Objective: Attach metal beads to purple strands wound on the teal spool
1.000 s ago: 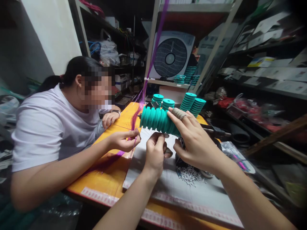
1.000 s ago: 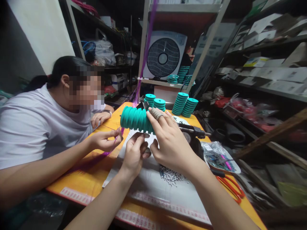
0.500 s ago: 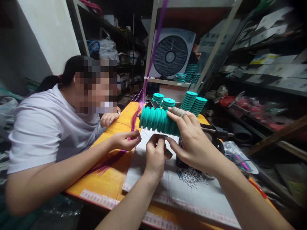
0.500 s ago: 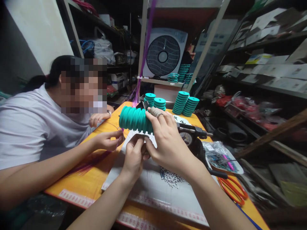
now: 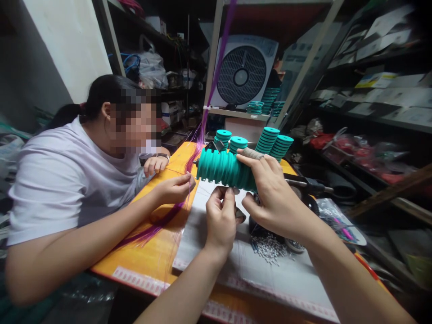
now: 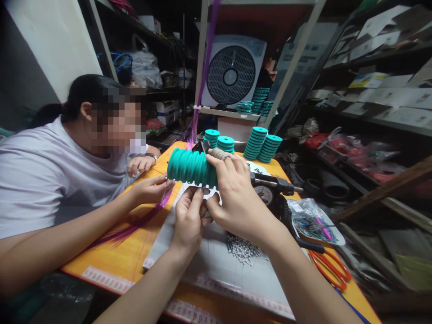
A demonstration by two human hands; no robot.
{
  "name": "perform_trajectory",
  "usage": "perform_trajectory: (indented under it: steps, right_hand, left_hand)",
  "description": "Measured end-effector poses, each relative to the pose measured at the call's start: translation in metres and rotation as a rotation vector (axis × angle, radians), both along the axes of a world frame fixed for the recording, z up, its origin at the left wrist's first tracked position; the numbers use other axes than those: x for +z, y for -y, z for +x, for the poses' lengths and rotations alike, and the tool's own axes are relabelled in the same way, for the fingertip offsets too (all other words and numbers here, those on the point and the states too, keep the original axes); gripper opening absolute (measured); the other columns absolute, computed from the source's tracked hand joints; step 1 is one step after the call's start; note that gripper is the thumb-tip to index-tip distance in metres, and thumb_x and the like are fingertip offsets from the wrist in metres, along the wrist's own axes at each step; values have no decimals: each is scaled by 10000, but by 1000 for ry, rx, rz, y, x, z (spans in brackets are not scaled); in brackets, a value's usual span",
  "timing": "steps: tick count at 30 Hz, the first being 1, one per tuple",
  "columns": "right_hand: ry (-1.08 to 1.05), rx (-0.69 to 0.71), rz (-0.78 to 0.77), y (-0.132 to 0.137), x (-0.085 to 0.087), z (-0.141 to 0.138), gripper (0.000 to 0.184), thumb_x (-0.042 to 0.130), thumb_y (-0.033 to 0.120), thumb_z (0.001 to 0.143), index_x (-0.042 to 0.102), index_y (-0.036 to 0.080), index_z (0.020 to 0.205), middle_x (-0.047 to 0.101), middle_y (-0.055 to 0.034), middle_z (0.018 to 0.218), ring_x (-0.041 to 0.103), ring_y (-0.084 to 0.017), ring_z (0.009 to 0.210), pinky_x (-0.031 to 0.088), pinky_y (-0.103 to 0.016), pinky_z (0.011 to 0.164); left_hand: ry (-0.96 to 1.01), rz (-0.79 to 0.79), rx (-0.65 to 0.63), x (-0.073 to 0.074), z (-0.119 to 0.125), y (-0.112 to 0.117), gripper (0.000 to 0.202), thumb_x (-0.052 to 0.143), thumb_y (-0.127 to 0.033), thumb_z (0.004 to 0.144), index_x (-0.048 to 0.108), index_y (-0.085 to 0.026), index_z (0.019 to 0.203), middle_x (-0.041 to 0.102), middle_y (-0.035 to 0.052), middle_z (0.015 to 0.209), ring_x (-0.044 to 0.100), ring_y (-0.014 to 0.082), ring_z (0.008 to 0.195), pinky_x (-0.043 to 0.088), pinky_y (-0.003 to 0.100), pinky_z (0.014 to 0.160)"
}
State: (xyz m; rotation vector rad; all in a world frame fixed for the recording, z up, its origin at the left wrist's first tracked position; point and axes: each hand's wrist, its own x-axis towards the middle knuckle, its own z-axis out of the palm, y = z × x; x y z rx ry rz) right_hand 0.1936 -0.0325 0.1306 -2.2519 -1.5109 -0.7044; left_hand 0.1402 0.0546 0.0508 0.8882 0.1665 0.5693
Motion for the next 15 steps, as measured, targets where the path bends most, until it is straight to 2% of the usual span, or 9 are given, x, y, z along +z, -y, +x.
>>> perform_trajectory:
  steps: [6,10,15]
  right_hand:
    - [-11,-15,34,-1,0,-1,554,516,235,814,389,150,1346,453,-136,1378,382,-294,1263,287,-501,1104]
    - [-18,-49,59,-3,-1,2,512,552,329,864,413,155,1325,497,-141,1326,406,-297,1237,318,-496,1076]
    - [25,-93,89,-8,-5,8,466,558,272,867,417,179,1302,527,-144,1281,440,-316,1201,354,-514,1021]
  left_hand:
    - [44,-51,-36,-1,2,-1,237,577,-354,863,435,-202,750,272,-99,515,222,38,418,268,130,373]
    - [22,-51,-43,1,2,-2,200,562,-323,863,439,-199,766,295,-95,538,240,39,432,268,131,377]
    - [45,-73,-53,3,1,-1,209,573,-305,853,421,-203,752,234,-108,515,181,42,430,238,136,370]
